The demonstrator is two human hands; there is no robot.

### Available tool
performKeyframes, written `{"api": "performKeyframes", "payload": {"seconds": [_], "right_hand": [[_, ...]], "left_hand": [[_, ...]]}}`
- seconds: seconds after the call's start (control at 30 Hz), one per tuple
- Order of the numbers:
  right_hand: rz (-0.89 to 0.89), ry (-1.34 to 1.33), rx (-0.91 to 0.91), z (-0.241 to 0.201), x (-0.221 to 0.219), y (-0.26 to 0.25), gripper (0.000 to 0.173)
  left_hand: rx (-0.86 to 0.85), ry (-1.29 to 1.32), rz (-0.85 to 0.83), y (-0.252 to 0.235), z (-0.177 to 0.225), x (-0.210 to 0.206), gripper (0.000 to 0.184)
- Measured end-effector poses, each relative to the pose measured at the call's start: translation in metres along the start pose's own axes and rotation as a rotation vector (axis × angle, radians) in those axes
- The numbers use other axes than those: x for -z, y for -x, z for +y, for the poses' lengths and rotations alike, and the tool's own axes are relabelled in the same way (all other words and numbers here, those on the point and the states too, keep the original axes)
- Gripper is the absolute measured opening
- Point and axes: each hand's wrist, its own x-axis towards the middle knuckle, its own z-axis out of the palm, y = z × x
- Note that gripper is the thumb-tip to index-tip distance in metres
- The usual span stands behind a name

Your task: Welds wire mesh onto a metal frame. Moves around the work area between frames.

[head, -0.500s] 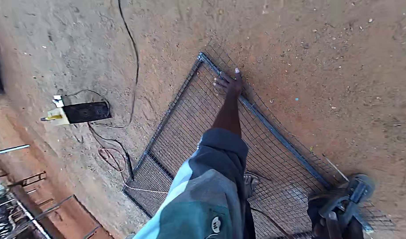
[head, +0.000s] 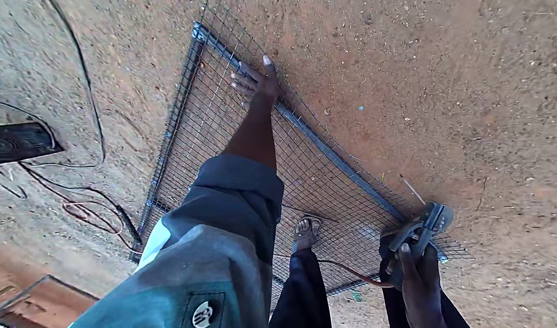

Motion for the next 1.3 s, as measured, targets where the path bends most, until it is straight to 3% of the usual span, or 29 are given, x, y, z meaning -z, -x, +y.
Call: {"api": "performKeyframes", "payload": {"seconds": [0.2,0.8,0.97,1.03,1.13,1.3], "right_hand": [[0.004,0.007,-0.084,-0.011,0.008,-0.014,0.046],[0.069,0.118,-0.091,-0.034,-0.007,-0.035,0.044],[0.090,0.090,-0.127,-0.037,-0.017,-0.028,0.046],[0.089,0.102,-0.109,-0.039,-0.008,-0.025,0.053],[0.039,0.051,-0.043,-0.023,-0.021,-0.025,0.060],[0.053,0.066,0.005,-0.002,-0.016,-0.027,0.063]], "left_hand": [[0.025,-0.033,0.014,0.000,0.004,-0.004,0.095],[0.056,-0.048,0.121,-0.004,0.011,-0.011,0.092],[0.048,-0.072,0.030,-0.006,0.008,-0.001,0.095],[0.018,-0.024,-0.033,0.014,0.015,-0.015,0.093],[-0.004,-0.019,0.112,0.002,0.009,0.001,0.092],[0.031,-0.050,0.044,-0.004,0.009,-0.003,0.094]]}}
